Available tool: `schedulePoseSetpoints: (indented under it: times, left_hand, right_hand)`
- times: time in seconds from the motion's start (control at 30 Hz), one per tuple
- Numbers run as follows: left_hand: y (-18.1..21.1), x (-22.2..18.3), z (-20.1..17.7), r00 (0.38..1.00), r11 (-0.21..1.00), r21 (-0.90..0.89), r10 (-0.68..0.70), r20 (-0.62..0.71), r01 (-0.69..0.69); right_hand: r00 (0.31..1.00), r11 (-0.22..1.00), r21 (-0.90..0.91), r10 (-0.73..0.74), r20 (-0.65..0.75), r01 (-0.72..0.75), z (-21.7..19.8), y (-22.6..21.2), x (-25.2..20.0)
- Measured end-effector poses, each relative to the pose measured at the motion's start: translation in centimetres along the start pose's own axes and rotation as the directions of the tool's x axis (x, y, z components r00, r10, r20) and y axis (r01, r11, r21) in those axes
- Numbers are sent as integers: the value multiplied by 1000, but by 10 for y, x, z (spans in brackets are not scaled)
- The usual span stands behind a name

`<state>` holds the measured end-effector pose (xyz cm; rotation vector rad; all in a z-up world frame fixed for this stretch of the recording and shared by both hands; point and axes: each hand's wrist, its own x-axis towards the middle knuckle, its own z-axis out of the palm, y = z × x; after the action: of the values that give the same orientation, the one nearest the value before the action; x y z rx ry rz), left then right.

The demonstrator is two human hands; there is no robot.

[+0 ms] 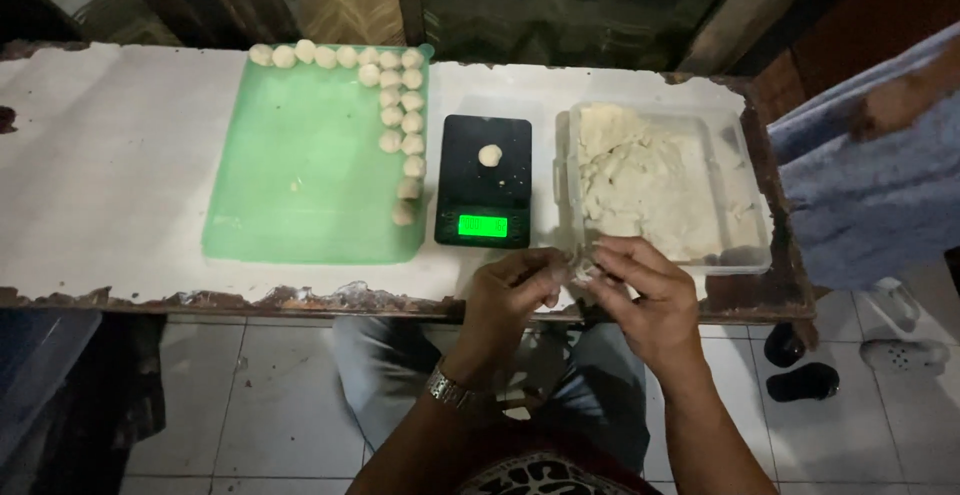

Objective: Weighing small portions of dough on a digital scale and rolling them into balls before placing them on a tray.

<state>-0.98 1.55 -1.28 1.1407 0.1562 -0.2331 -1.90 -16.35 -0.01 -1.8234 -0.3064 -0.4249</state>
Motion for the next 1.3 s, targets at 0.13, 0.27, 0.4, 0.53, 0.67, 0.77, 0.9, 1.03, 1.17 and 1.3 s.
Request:
schedulePoseSetpoints:
  times: [0.13,0.27,0.4,0.53,0.67,0.77,0.9,1.03,1.17,1.3]
  left_hand:
    - [8,-5,-8,1000,998,58,6,31,-8]
    - [8,-12,-15,986,986,-72,157,56,-153]
    - [-10,-16,-18,905,907,-6,420,70,-420]
    - [-13,-20,-26,984,975,-129,176,-30,-179]
    - [-29,-15,-46,998,991,-126,25,-59,-33]
    - [-47,-15,-53,998,998,-37,47,-40,-48]
    - [-26,-24,-43,995,991,-110,76,-62,-83]
    - [-30,-20,-49,996,996,-82,22,-86,-29]
    - [-29,-22,-41,994,994,30,105,-26,-104]
    - [-16,-18,-39,995,991,-111,62,-83,-71]
  right_hand:
    - [993,995,-43,-83,81,86,7,-3,-1]
    - [983,986,-11,-165,78,166,15,-9,1]
    - [969,970,-44,-233,87,237,20,-8,3]
    - [904,915,-87,-370,215,395,22,-14,8]
    - [902,934,-46,-327,282,353,20,-17,1]
    - [963,981,-57,-172,208,188,23,-9,-7]
    - [979,996,-1,-83,185,84,22,-10,-3]
    - [973,997,79,-37,228,19,34,-13,-8]
    - [987,982,151,96,130,-116,41,5,-19]
    - [935,949,142,238,264,-282,33,-7,-29]
